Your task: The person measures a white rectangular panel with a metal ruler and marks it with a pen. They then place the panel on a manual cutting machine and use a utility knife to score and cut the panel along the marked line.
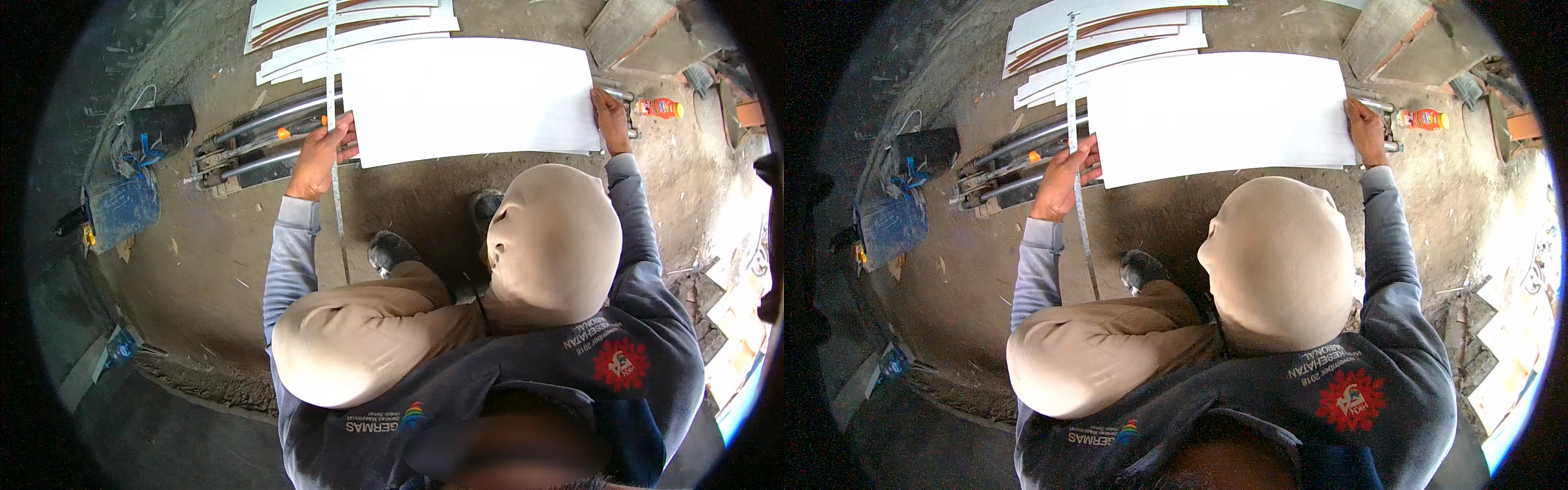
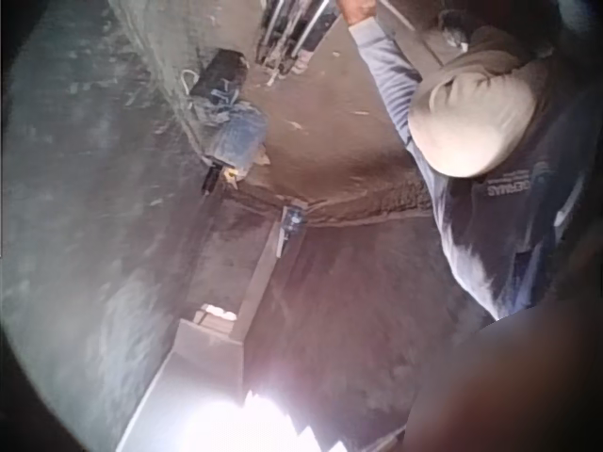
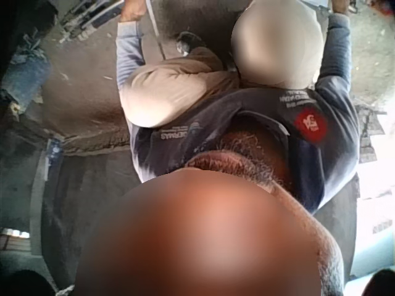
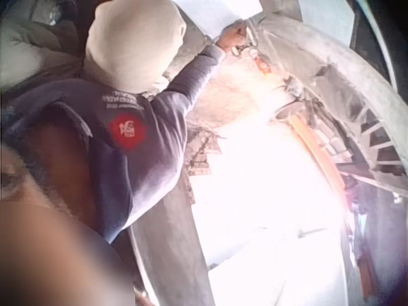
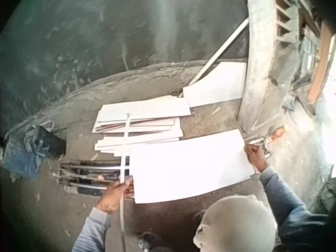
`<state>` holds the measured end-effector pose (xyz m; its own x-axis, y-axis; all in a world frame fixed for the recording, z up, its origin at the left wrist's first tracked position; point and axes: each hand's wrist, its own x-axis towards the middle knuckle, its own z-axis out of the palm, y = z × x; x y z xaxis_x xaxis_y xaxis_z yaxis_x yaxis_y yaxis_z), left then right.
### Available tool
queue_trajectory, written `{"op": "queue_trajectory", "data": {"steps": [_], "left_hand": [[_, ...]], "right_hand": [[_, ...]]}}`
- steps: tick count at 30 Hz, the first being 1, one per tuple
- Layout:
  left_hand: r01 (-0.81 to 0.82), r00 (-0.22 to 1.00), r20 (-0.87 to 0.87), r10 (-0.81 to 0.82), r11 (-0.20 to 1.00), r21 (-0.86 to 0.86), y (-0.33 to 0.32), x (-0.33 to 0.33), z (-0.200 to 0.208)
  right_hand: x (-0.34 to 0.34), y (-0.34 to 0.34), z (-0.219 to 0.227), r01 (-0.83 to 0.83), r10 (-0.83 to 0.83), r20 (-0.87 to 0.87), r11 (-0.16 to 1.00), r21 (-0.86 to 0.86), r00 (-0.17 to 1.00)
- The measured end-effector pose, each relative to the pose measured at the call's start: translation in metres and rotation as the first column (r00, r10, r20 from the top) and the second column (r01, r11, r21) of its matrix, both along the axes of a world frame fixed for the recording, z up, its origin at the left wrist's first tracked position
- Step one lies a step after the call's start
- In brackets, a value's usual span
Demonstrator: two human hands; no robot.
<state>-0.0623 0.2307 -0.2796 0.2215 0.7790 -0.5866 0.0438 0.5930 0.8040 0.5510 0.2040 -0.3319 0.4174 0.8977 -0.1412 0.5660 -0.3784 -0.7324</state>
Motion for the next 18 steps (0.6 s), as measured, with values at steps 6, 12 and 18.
{"op": "queue_trajectory", "data": {"steps": [6, 12, 18], "left_hand": [[-0.044, 0.999, 0.004, 0.043, 0.998, 0.041, -0.007, -0.004, -0.005], [-0.075, 0.997, -0.015, 0.076, 0.994, 0.075, -0.009, -0.003, -0.01], [-0.065, 0.997, 0.032, 0.064, 0.997, 0.044, -0.008, -0.005, -0.008]], "right_hand": [[0.007, -0.02, -0.002, 0.019, -0.02, -0.052, 1.0, -0.02, 0.998], [0.017, -0.074, -0.007, 0.105, -0.087, -0.114, 0.982, 0.16, 0.99], [0.006, -0.117, 0.001, 0.222, -0.208, -0.155, 0.972, 0.077, 0.966]]}}
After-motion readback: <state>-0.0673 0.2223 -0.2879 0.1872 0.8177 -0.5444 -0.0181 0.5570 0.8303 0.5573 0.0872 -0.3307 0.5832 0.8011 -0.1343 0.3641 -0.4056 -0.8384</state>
